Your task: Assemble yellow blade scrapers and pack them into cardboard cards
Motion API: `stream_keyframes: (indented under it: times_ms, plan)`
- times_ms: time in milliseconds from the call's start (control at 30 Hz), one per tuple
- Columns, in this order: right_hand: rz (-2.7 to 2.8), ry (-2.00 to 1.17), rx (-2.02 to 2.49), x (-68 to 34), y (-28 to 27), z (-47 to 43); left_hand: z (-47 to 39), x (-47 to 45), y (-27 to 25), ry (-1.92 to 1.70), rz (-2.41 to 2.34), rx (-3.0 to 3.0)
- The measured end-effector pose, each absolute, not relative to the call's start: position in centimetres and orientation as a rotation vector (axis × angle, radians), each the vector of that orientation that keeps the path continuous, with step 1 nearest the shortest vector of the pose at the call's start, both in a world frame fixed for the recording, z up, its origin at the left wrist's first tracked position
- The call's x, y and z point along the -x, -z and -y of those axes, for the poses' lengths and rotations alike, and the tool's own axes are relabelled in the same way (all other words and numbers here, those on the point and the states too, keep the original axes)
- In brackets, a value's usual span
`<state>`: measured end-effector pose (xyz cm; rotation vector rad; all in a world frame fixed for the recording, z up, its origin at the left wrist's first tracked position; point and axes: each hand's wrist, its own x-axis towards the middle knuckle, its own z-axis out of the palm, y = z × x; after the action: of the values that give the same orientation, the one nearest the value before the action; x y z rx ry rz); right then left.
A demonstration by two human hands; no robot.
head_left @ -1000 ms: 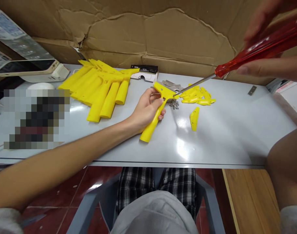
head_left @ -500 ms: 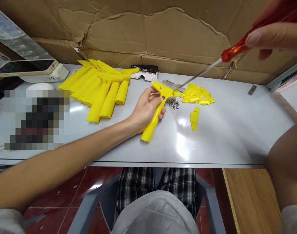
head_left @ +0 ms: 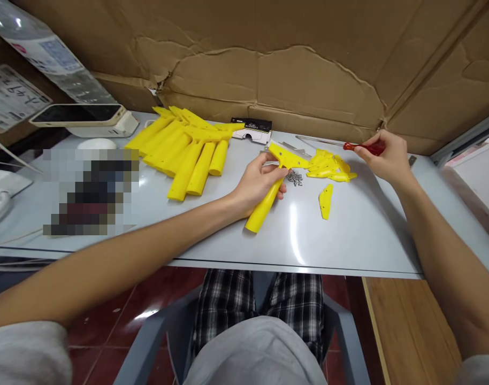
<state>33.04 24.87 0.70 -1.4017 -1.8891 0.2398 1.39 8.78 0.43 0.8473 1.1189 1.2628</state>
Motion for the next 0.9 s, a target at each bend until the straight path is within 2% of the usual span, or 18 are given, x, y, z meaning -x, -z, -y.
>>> stream_keyframes:
  times_ms: [200,500,767,833,900]
  plan:
    - [2.088,-0.164,1.612,-34.5,0.0,-25.0,-9.2,-1.0,0.0,-1.249,-1.081,-0.838]
    - [2.194,-0.238,1.571,-34.7,0.8,-25.2,-9.0,-0.9,-0.6,-1.247,-1.083,-0.745]
    - [2.101,0.131,1.241,-32.5,0.4,-23.7,-10.0,-0.4,0.6,-1.305,-0.997,-0.712]
    - [2.036,0.094,1.214,-30.4,0.1,-21.7,-10.0,-0.4,0.6,-1.310,-0.987,-0.698]
    - [1.998,-0.126,1.170,-27.6,-0.4,-18.7,-10.0,-0.3,0.6,-1.317,-0.972,-0.685]
